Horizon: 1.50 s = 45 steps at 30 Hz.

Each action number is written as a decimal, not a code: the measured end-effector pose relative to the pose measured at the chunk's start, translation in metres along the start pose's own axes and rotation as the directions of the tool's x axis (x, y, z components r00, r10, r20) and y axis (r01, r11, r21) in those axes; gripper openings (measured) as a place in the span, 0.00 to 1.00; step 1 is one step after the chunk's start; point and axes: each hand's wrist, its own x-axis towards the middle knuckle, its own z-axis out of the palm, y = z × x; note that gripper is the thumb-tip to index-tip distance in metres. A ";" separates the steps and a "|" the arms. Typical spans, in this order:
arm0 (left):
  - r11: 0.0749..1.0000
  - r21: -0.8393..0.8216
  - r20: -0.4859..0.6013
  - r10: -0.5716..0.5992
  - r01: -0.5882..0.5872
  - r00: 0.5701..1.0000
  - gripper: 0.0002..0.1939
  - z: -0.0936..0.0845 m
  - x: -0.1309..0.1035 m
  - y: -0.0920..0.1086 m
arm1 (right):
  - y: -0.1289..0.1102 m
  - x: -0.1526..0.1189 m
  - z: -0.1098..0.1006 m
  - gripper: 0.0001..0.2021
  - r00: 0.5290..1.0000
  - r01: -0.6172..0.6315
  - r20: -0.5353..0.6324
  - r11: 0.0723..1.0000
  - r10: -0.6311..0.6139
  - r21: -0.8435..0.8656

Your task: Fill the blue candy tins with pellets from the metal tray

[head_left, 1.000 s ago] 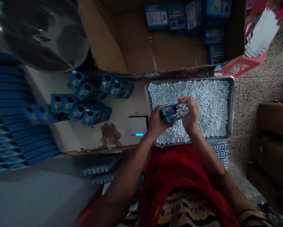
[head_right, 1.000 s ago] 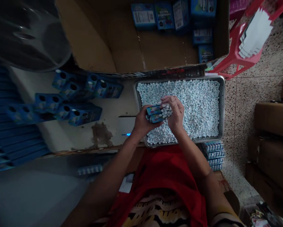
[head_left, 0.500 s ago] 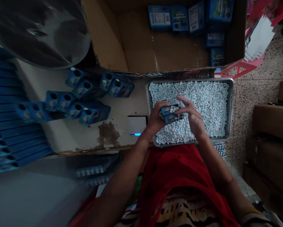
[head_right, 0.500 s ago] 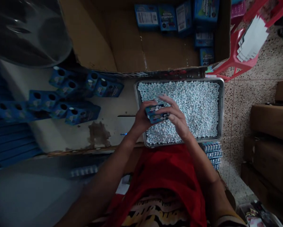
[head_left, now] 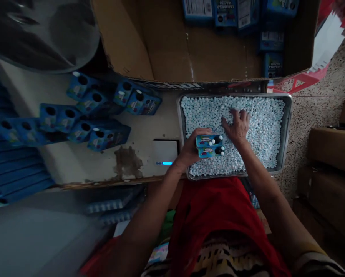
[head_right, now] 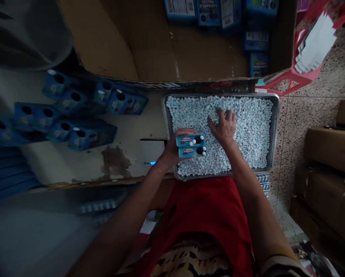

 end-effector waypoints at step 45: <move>0.989 -0.136 0.011 -0.049 0.050 0.999 0.37 0.001 0.003 0.012 | 0.045 -0.110 -0.017 0.41 0.907 0.393 0.251 0.893 -0.338 -0.218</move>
